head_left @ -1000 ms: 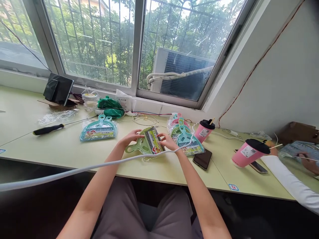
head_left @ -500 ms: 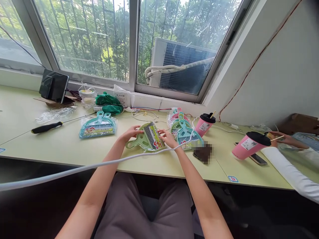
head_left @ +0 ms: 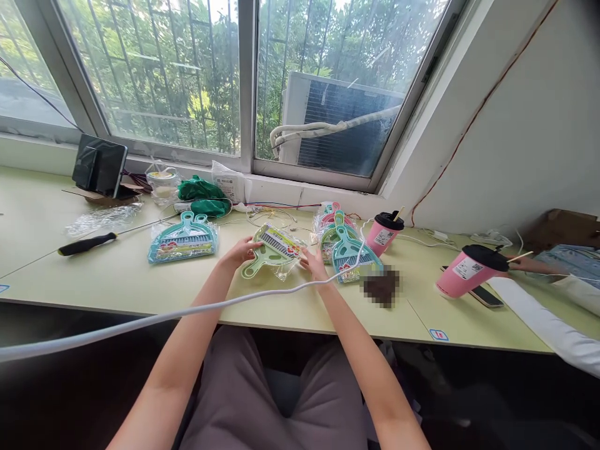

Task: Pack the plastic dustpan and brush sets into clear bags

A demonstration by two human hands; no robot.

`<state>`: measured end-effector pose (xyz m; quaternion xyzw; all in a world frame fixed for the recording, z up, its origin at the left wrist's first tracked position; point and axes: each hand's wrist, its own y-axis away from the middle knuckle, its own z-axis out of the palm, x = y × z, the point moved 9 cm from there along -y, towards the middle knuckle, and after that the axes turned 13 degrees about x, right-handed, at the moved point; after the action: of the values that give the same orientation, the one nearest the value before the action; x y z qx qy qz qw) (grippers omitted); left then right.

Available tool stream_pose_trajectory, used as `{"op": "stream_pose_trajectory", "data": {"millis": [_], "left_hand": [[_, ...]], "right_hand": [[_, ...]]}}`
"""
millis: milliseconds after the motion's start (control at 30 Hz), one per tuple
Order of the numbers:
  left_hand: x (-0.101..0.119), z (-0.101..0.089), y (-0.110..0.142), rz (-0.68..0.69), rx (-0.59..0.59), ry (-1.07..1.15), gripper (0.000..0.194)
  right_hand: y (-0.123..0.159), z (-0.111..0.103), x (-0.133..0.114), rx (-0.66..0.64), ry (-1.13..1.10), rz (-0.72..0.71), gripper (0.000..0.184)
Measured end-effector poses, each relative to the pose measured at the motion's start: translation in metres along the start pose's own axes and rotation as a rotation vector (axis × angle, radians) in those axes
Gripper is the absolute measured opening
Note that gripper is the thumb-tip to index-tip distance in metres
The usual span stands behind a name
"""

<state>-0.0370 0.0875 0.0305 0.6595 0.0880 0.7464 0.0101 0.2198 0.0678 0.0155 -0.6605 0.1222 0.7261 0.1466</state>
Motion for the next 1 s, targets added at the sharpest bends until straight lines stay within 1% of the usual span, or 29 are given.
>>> {"op": "stream_pose_trajectory", "data": {"millis": [33, 67, 100, 167, 233, 300, 367, 433, 500, 567, 633, 667, 700, 767, 833, 867, 933, 1000], "left_hand": [[-0.003, 0.003, 0.002, -0.028, -0.039, -0.025, 0.04], [-0.005, 0.005, 0.005, -0.048, -0.083, -0.058, 0.037], [-0.006, 0.008, 0.008, -0.057, -0.124, -0.093, 0.036], [-0.007, 0.011, 0.012, -0.06, -0.183, -0.152, 0.037], [-0.008, 0.012, 0.013, -0.054, -0.206, -0.211, 0.044], [-0.007, 0.011, 0.012, -0.018, -0.183, -0.267, 0.05], [-0.006, 0.008, 0.008, 0.027, -0.131, -0.285, 0.054], [-0.007, 0.008, 0.005, 0.043, -0.099, -0.254, 0.063], [-0.01, 0.01, 0.002, 0.041, -0.097, -0.21, 0.068], [-0.012, 0.01, -0.002, 0.041, -0.086, -0.177, 0.066], [-0.014, 0.007, -0.005, 0.027, -0.06, -0.151, 0.06], [-0.015, 0.007, -0.006, 0.018, -0.057, -0.142, 0.057], [-0.015, 0.007, -0.006, 0.012, -0.064, -0.135, 0.053], [-0.015, 0.009, -0.004, 0.01, -0.095, -0.121, 0.048], [-0.014, 0.011, -0.001, 0.018, -0.129, -0.105, 0.046], [-0.013, 0.011, 0.001, 0.023, -0.141, -0.096, 0.046], [-0.011, 0.012, 0.002, 0.038, -0.153, -0.086, 0.047], [-0.01, 0.013, 0.003, 0.049, -0.159, -0.086, 0.047]], "right_hand": [[-0.003, 0.004, 0.008, -0.001, -0.026, 0.084, 0.068], [-0.006, 0.005, 0.013, 0.02, -0.043, 0.131, 0.06], [-0.009, 0.004, 0.015, 0.041, -0.053, 0.141, 0.052], [-0.014, 0.005, 0.012, 0.007, -0.068, 0.102, 0.041], [-0.015, 0.008, 0.01, -0.105, -0.084, 0.073, 0.035], [-0.012, 0.012, 0.01, -0.254, -0.078, 0.067, 0.032], [-0.007, 0.013, 0.012, -0.357, -0.064, 0.075, 0.03], [-0.005, 0.01, 0.012, -0.383, -0.077, 0.088, 0.031], [-0.002, 0.009, 0.009, -0.403, -0.112, 0.096, 0.039], [0.003, 0.009, 0.006, -0.434, -0.119, 0.092, 0.052], [0.004, 0.007, 0.006, -0.423, -0.104, 0.087, 0.063], [0.003, 0.005, 0.006, -0.399, -0.101, 0.085, 0.064], [0.001, 0.004, 0.007, -0.373, -0.103, 0.083, 0.06], [-0.002, 0.002, 0.01, -0.342, -0.117, 0.087, 0.048], [-0.004, 0.002, 0.013, -0.323, -0.129, 0.097, 0.036], [-0.006, 0.001, 0.015, -0.312, -0.132, 0.103, 0.034], [-0.008, 0.0, 0.017, -0.296, -0.138, 0.108, 0.034], [-0.009, 0.0, 0.016, -0.306, -0.128, 0.101, 0.038]]}}
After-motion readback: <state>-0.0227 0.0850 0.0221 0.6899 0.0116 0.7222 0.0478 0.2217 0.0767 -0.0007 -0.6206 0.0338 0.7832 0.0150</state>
